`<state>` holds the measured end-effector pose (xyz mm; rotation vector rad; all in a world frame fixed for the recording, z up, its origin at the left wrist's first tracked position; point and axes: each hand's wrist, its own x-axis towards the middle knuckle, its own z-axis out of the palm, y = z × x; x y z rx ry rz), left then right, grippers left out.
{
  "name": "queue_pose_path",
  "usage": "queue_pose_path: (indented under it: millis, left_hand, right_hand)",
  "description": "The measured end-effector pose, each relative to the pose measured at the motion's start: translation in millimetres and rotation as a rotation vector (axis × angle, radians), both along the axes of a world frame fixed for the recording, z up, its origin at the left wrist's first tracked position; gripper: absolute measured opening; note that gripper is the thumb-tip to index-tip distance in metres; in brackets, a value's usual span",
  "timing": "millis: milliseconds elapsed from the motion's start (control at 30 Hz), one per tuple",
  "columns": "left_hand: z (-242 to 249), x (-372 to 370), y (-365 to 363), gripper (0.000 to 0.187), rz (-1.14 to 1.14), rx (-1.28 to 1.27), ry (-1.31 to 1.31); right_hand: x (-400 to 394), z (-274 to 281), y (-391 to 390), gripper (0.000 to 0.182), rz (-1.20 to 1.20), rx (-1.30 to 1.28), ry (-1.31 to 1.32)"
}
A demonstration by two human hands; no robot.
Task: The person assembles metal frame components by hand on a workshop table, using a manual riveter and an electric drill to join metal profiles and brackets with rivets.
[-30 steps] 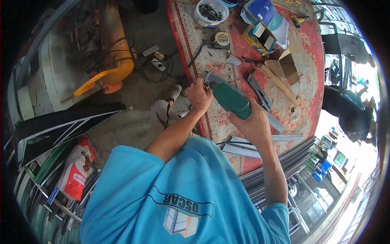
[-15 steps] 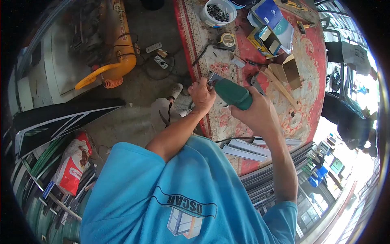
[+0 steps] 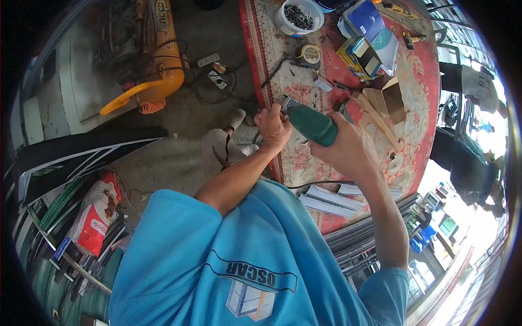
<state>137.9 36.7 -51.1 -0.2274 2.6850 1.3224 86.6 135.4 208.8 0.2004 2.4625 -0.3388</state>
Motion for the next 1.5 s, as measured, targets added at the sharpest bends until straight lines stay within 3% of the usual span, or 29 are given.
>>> queue_pose_path:
  millis: [1033,1133,1300,1500]
  left_hand:
    - [8,3,2,0.028,0.015,0.011,0.052]
    - [6,-1,0,0.032,-0.001,-0.121,0.064]
    - [4,-1,3,0.039,-0.023,-0.010,-0.012]
    - [9,-2,2,0.039,-0.022,-0.043,-0.015]
  right_hand:
    - [-5,3,-12,0.047,0.102,0.042,-0.018]
    - [-4,-12,-10,0.049,0.141,0.091,-0.069]
    - [-3,-15,8,0.060,-0.174,-0.090,0.031]
    - [-3,-2,0,0.059,-0.213,-0.124,0.015]
